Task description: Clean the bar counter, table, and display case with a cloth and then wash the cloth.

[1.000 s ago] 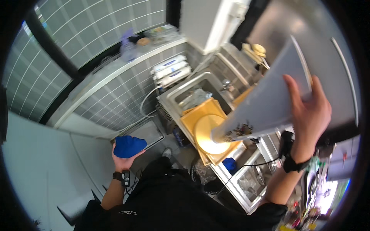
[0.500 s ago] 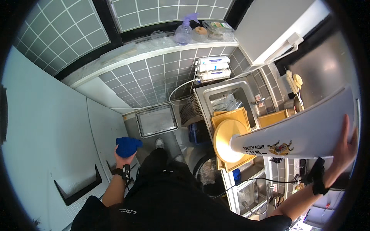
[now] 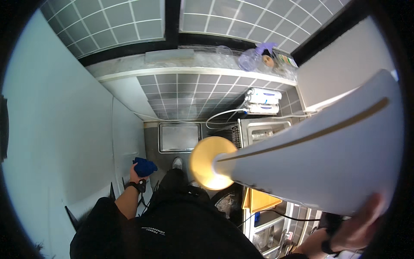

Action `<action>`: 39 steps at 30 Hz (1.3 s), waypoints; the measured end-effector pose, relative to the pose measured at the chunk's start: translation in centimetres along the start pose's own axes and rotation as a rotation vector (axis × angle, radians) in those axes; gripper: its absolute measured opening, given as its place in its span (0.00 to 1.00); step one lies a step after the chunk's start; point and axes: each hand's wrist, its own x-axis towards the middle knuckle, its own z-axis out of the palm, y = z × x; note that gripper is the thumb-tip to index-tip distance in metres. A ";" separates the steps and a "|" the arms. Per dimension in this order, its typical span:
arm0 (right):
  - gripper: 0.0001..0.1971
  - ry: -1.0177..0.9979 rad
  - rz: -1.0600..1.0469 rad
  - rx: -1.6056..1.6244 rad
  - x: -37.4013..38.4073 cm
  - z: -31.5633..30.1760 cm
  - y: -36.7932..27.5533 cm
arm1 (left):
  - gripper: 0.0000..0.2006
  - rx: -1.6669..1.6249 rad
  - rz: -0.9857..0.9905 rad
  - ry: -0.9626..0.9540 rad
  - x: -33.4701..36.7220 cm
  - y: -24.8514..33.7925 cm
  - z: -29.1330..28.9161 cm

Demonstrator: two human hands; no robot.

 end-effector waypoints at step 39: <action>0.12 -0.978 -0.395 1.177 -67.7 40.3 -30.1 | 0.27 -0.185 0.223 -0.121 -1.2 -6.3 3.6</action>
